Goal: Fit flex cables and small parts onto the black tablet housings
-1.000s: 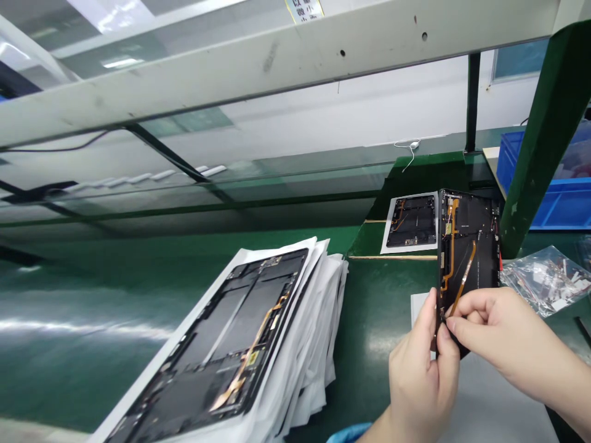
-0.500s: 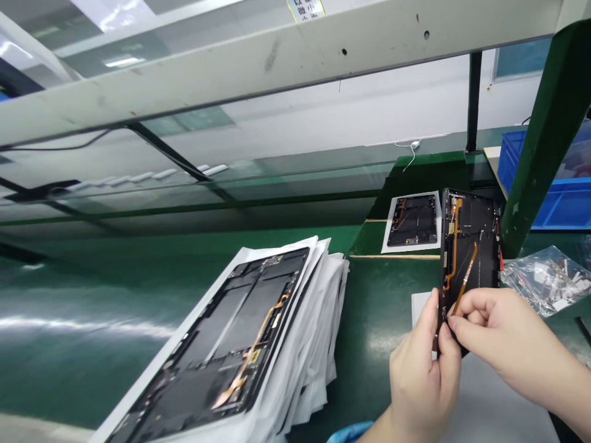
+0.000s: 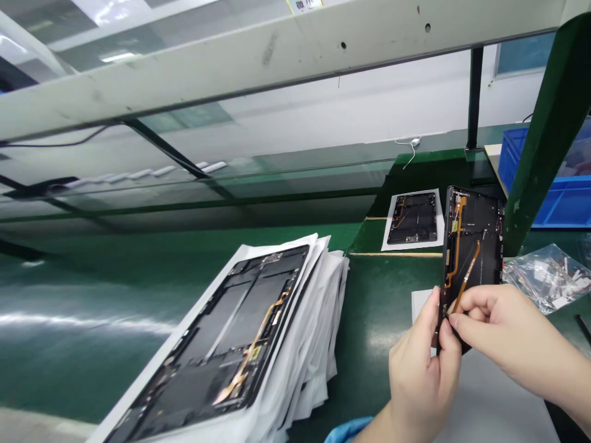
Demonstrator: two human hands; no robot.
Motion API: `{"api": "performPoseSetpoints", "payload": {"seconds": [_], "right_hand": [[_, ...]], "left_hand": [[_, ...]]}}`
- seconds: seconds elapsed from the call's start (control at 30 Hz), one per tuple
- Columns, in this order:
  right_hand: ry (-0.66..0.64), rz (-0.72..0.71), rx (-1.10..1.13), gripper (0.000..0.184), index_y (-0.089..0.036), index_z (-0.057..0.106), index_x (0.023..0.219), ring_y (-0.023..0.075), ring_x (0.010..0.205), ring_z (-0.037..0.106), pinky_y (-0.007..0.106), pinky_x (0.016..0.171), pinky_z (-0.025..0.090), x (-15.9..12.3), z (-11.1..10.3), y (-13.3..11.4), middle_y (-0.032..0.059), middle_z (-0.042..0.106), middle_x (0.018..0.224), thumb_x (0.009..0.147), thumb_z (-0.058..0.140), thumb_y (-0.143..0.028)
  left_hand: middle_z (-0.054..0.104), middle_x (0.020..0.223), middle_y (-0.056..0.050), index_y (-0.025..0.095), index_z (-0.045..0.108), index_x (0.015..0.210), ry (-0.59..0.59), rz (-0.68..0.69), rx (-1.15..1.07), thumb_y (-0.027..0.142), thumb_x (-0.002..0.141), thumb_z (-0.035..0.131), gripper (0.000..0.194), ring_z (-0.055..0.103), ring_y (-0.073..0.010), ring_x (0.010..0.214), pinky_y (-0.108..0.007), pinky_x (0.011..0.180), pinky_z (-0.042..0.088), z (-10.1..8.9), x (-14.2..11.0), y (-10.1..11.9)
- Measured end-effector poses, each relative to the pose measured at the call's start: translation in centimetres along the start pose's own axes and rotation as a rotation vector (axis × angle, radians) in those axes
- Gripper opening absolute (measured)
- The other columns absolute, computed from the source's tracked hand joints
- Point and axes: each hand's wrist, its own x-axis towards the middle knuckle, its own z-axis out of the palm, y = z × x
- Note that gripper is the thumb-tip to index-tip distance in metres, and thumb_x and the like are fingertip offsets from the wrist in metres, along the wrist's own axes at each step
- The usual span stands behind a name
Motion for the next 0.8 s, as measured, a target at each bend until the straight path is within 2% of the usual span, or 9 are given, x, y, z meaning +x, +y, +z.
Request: {"api": "performPoseSetpoints", "payload": {"seconds": [0.27,0.43,0.57,0.67,0.8], "right_hand": [[0.013,-0.002,-0.048,0.013,-0.021,0.067,0.072,0.0113,0.053,0.038,0.026,0.053,0.028,-0.1,-0.3,-0.1,-0.0061,0.047,0.055,0.081,0.059,-0.027],[0.096,-0.015,-0.224,0.013,-0.024,0.067,0.073,0.0129,0.053,0.046,0.027,0.052,0.031,-0.4,-1.0,-0.2,-0.0053,0.054,0.056,0.081,0.058,-0.028],[0.152,-0.046,-0.297,0.016,-0.025,0.07,0.079,0.0143,0.055,0.05,0.027,0.052,0.034,-0.7,-1.9,-0.4,-0.0039,0.057,0.059,0.085,0.057,-0.033],[0.246,-0.11,-0.365,0.019,-0.026,0.071,0.085,0.0152,0.056,0.053,0.028,0.054,0.037,-1.1,-2.5,-0.4,-0.0031,0.059,0.06,0.087,0.057,-0.039],[0.474,-0.26,-0.468,0.02,-0.028,0.073,0.092,0.0183,0.065,0.06,0.03,0.06,0.043,-1.7,-3.6,-0.2,0.0002,0.067,0.075,0.086,0.062,-0.043]], "left_hand": [[0.075,0.121,-0.01,0.016,0.049,0.145,-0.002,-0.086,-0.081,0.01,0.097,0.051,0.049,0.074,-0.0174,0.107,-0.021,0.094,0.059,-0.1,-0.1,-0.1],[0.078,0.107,-0.01,0.014,0.053,0.143,-0.021,-0.225,-0.216,0.017,0.1,0.05,0.043,0.076,-0.0166,0.09,-0.023,0.083,0.062,-0.1,0.0,0.0],[0.077,0.093,-0.006,0.013,0.056,0.14,-0.009,-0.349,-0.338,0.024,0.101,0.05,0.041,0.073,-0.0143,0.079,-0.024,0.084,0.06,-0.2,0.1,0.4],[0.075,0.087,-0.005,0.013,0.059,0.139,0.006,-0.454,-0.445,0.026,0.1,0.053,0.041,0.071,-0.0137,0.077,-0.026,0.089,0.058,-0.3,0.4,0.8],[0.076,0.093,-0.009,0.012,0.058,0.139,-0.035,-0.616,-0.651,0.032,0.098,0.057,0.046,0.071,-0.0172,0.082,-0.029,0.085,0.059,-0.3,1.0,1.2]]}}
